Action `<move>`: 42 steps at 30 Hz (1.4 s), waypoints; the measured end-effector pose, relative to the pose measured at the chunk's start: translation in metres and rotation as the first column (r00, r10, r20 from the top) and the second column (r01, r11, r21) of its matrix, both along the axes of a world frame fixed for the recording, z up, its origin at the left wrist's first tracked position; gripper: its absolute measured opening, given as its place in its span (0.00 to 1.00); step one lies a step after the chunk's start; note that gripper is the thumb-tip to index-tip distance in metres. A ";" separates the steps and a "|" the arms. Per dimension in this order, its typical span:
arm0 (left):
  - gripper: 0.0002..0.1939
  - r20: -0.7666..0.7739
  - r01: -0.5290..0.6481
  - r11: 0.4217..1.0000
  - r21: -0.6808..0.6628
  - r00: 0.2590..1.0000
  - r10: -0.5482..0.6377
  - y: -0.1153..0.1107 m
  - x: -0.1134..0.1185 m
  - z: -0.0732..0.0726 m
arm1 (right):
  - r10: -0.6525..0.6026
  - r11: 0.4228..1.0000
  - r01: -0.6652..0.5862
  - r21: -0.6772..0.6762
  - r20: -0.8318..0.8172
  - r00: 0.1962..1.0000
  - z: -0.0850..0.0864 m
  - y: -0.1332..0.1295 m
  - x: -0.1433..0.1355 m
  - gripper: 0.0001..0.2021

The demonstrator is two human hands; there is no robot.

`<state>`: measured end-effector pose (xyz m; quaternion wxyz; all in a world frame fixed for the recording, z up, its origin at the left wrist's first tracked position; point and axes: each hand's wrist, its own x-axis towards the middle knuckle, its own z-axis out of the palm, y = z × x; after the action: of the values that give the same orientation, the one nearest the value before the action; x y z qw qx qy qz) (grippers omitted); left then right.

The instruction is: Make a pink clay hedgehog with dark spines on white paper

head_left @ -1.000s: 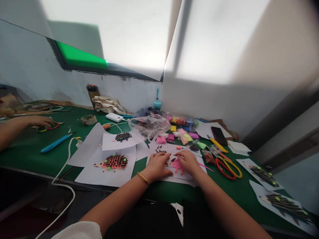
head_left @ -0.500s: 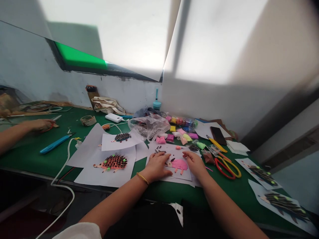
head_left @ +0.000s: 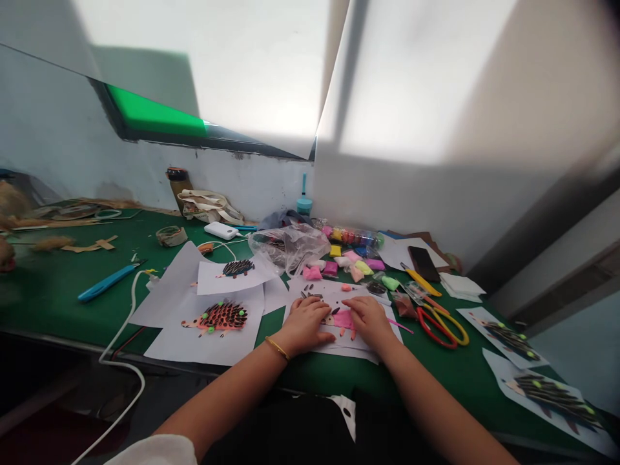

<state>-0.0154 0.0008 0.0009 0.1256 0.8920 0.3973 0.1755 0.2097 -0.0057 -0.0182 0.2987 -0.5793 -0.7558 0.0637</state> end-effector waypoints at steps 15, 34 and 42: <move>0.40 -0.022 -0.037 0.998 -0.052 0.999 0.036 0.001 0.000 0.001 | -0.216 0.967 0.229 -0.111 0.115 0.970 -0.010 0.006 0.018 0.22; 0.41 0.102 -0.231 0.973 -0.017 0.967 0.232 0.006 0.001 -0.002 | -0.237 0.971 0.224 -0.077 -0.360 0.902 -0.006 -0.002 0.029 0.17; 0.21 0.215 -0.322 0.947 0.011 0.925 0.312 0.012 -0.002 -0.004 | -0.314 0.949 0.290 -0.120 -0.376 0.872 -0.005 -0.002 0.029 0.18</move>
<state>-0.0171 0.0124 -0.0026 0.1165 0.7950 0.5166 0.2958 0.2386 -0.0077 -0.0232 0.4318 -0.6745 -0.5789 0.1529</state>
